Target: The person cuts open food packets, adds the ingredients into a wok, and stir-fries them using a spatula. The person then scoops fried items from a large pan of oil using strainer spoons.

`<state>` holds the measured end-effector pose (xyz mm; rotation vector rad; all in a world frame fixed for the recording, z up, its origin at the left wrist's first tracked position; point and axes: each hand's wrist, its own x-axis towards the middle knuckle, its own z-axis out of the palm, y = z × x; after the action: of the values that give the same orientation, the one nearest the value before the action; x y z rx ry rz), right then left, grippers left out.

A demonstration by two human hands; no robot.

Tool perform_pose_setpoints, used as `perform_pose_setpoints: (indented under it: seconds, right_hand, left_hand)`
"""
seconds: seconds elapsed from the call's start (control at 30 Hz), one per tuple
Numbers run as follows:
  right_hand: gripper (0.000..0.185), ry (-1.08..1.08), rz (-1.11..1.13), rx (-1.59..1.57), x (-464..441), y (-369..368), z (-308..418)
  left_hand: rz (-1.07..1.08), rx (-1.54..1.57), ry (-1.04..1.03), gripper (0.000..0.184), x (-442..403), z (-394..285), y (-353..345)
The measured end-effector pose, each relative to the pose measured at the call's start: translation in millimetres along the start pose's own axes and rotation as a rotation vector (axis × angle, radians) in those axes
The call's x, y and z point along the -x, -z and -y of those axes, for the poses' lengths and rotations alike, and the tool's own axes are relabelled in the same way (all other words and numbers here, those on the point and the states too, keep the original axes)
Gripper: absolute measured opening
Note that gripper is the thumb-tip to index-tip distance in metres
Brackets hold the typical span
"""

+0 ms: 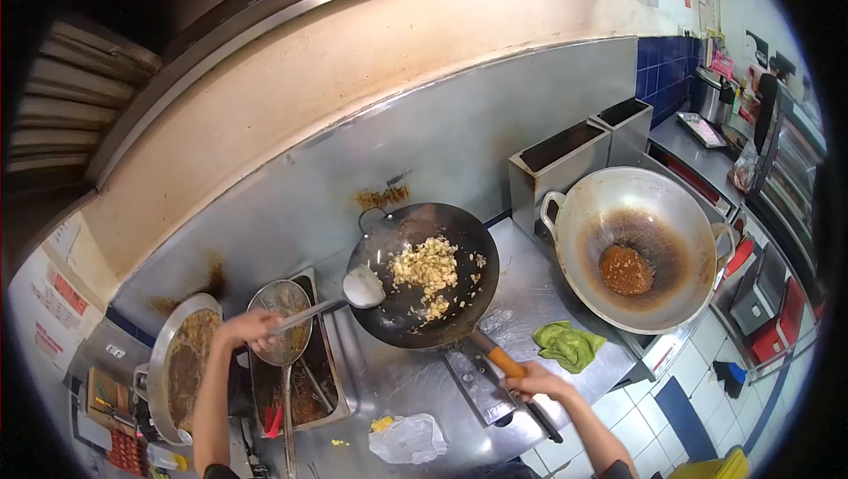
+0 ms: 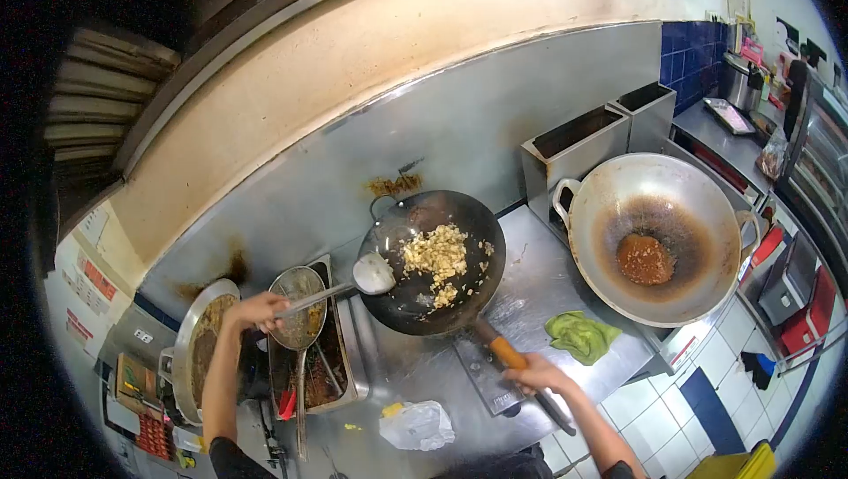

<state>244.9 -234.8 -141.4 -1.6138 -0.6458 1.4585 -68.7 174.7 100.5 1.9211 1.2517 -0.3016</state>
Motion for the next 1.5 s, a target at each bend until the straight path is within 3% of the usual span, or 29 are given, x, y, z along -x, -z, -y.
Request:
perform_pose_setpoints:
  seconds: [0.07,0.13,0.23,0.3,0.37,0.43,0.53,0.6,0.67,0.8,0.93,1.03,1.1,1.17,1.23,1.27,1.3,1.37,1.4,1.5]
  right_hand:
    - [0.034,-0.014,-0.134,0.265,1.6,34.2,15.3]
    - [0.034,-0.132,-0.166,0.381,3.9,61.5,43.1]
    - [0.029,-0.243,-0.122,0.592,-9.4,107.7,74.1]
    - [0.026,-0.211,-0.275,0.885,-19.0,132.6,84.5]
    - [0.030,-0.288,-0.280,0.893,-20.9,153.9,109.0]
    - [0.040,-0.352,-0.316,1.146,-33.9,171.3,124.4]
    - [0.042,-0.378,-0.311,1.218,-46.7,180.7,152.9]
    - [0.040,-0.368,-0.343,1.210,-51.8,187.6,160.1]
    - [0.038,-0.378,-0.364,1.225,-55.3,194.4,160.6]
    - [0.033,-0.378,-0.361,1.263,-57.6,195.9,160.5]
    - [0.030,-0.368,-0.386,1.266,-54.1,190.3,160.4]
    - [0.033,-0.369,-0.398,1.248,-46.6,184.9,152.0]
    - [0.040,-0.302,-0.432,1.225,-31.4,168.9,145.5]
    - [0.045,-0.087,-0.480,1.201,-7.1,148.3,130.5]
    - [0.038,-0.222,-0.416,1.017,2.8,125.6,107.0]
    - [0.038,-0.033,-0.306,1.052,-16.0,149.3,56.7]
    - [0.039,0.134,-0.439,0.992,11.1,101.3,65.3]
    - [0.031,0.175,-0.135,0.687,-12.9,69.5,36.0]
    - [0.028,0.160,0.010,0.526,-26.8,53.8,22.8]
    - [0.025,0.156,-0.128,0.254,-58.7,-12.4,-47.7]
  left_hand:
    - [0.263,-0.055,0.004,0.030,-26.4,-9.3,20.6]
    - [0.364,-0.135,-0.180,0.030,-118.2,13.2,17.4]
    - [0.334,0.034,-0.247,0.031,-129.4,-35.3,-14.5]
    - [0.225,-0.016,-0.221,0.031,-110.4,-60.5,-7.7]
    - [0.221,-0.130,-0.203,0.029,-96.6,-64.4,27.3]
    - [0.220,-0.244,-0.192,0.031,-118.4,-75.1,53.4]
    - [0.303,-0.303,-0.165,0.033,-161.4,-68.3,53.6]
    - [0.325,-0.160,-0.204,0.033,-169.1,-99.9,21.1]
    - [0.381,-0.180,-0.198,0.036,-170.4,-117.4,35.1]
    - [0.242,-0.337,-0.125,0.031,-174.7,-145.2,75.1]
    - [0.311,-0.475,-0.332,0.031,-171.4,-185.5,33.9]
    - [0.249,-0.591,-0.473,0.031,-113.5,-205.8,-3.6]
    - [-0.089,-0.990,-0.796,0.033,-53.2,-192.9,-28.5]
    - [-0.209,-0.973,-0.604,0.034,14.9,-165.8,-72.2]
    - [-0.329,-0.897,-0.561,0.033,53.9,-106.4,-115.6]
    - [-0.370,-0.705,-0.555,0.034,61.8,-67.6,-140.1]
    - [-0.411,-0.532,-0.501,0.040,70.8,-34.2,-166.0]
    - [-0.344,-0.183,-0.326,0.042,48.6,38.2,-237.1]
    - [-0.349,0.021,-0.507,0.040,30.9,71.1,-277.1]
    - [-0.613,0.313,-0.511,0.040,32.2,57.4,-341.0]
